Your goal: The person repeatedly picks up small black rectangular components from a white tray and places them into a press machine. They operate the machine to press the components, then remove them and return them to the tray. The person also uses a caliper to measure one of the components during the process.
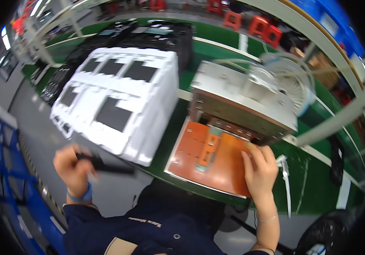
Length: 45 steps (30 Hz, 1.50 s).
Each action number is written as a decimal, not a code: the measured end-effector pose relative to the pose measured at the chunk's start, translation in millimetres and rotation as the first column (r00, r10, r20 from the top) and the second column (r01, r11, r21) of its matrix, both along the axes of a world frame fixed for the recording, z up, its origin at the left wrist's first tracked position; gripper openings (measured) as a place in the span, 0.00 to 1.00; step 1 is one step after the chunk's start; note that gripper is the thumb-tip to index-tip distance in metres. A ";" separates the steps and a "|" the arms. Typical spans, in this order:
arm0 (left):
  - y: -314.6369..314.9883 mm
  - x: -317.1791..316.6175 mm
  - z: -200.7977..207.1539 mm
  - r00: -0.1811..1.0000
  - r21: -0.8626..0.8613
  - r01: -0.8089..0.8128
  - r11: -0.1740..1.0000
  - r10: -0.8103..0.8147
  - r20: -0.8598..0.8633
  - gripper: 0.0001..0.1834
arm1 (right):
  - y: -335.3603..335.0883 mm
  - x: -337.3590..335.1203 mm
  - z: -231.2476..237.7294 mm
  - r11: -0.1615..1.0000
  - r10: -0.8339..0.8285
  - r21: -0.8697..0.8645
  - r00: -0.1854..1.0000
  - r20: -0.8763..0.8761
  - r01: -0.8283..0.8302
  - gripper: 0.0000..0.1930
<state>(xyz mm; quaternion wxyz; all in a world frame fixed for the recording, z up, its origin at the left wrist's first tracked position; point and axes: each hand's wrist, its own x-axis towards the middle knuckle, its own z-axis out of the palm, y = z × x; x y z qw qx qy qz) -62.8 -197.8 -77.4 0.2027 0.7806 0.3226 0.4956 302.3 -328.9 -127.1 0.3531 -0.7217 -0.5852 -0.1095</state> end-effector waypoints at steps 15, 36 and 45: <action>127.2 -52.0 14.9 0.771 0.213 -0.498 0.840 0.542 -0.333 0.12 | 171.2 -174.5 67.5 0.843 0.534 -0.242 0.807 0.253 -0.481 0.28; 165.9 -65.5 17.9 0.917 0.403 0.031 0.915 0.134 -0.374 0.11 | 117.7 -118.6 94.3 0.824 0.552 0.124 0.735 -0.394 -0.553 0.16; 206.6 -87.2 17.5 0.753 0.360 0.093 0.928 0.171 -0.635 0.16 | -12.9 -5.9 28.6 0.959 0.084 -0.067 0.506 -0.858 -0.274 0.16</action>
